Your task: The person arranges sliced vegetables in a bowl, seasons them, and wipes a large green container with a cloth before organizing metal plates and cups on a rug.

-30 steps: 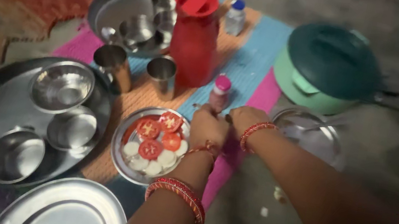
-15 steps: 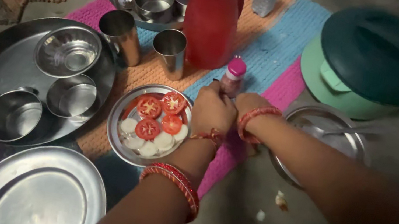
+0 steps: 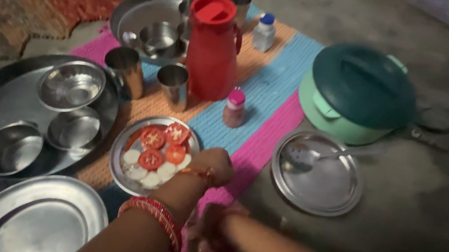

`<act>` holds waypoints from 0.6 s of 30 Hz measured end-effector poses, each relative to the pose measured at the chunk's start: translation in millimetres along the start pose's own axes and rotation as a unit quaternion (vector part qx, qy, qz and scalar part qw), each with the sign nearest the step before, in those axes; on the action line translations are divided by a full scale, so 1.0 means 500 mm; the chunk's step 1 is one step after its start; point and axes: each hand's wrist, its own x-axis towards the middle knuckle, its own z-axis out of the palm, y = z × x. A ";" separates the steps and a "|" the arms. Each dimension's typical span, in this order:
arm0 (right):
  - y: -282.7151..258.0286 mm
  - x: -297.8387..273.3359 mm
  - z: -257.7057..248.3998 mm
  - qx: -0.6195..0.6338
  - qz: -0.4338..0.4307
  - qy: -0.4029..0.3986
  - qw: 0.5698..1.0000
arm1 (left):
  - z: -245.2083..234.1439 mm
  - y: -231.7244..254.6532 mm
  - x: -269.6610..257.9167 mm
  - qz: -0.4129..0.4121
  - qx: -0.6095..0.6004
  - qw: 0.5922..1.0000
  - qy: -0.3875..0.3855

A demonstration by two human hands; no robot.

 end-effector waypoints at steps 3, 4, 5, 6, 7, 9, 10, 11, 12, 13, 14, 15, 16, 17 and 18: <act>0.007 0.013 -0.028 0.038 -0.022 0.036 0.998 | -0.021 0.032 -0.017 -0.004 -0.025 0.999 0.025; 0.017 0.020 -0.045 0.043 -0.022 0.048 0.998 | -0.029 0.041 -0.023 -0.029 -0.054 0.996 0.065; 0.031 0.026 -0.063 0.047 -0.012 0.065 0.997 | -0.039 0.049 -0.026 -0.026 -0.052 0.996 0.069; 0.054 0.031 -0.089 0.052 0.011 0.088 0.995 | -0.046 0.057 -0.028 -0.020 -0.094 0.985 0.141; 0.078 0.037 -0.117 0.056 0.029 0.110 0.992 | -0.052 0.065 -0.027 -0.015 -0.136 0.967 0.213; 0.143 0.046 -0.189 0.064 0.095 0.168 0.979 | -0.063 0.077 -0.015 0.015 -0.162 0.947 0.278; 0.173 0.048 -0.224 0.066 0.123 0.197 0.970 | -0.067 0.080 -0.007 0.040 -0.188 0.920 0.342; 0.202 0.049 -0.257 0.071 0.149 0.227 0.960 | -0.068 0.083 0.001 0.046 -0.188 0.919 0.345; 0.223 0.052 -0.282 0.076 0.168 0.254 0.949 | -0.067 0.080 0.008 0.078 -0.224 0.897 0.374; 0.244 0.057 -0.310 0.079 0.186 0.284 0.937 | -0.066 0.077 0.017 0.111 -0.259 0.871 0.402; 0.260 0.065 -0.332 0.083 0.199 0.302 0.929 | -0.065 0.074 0.027 0.113 -0.256 0.871 0.404; 0.273 0.070 -0.342 0.094 0.168 0.378 0.906 | -0.064 0.075 0.040 0.108 -0.289 0.860 0.407; 0.282 0.079 -0.344 0.097 0.167 0.379 0.905 | -0.061 0.074 0.051 0.101 -0.320 0.849 0.407; 0.291 0.090 -0.343 0.099 0.126 0.352 0.922 | -0.060 0.074 0.064 0.101 -0.316 0.851 0.407; 0.298 0.104 -0.336 0.101 0.084 0.322 0.937 | -0.056 0.072 0.075 0.082 -0.319 0.846 0.420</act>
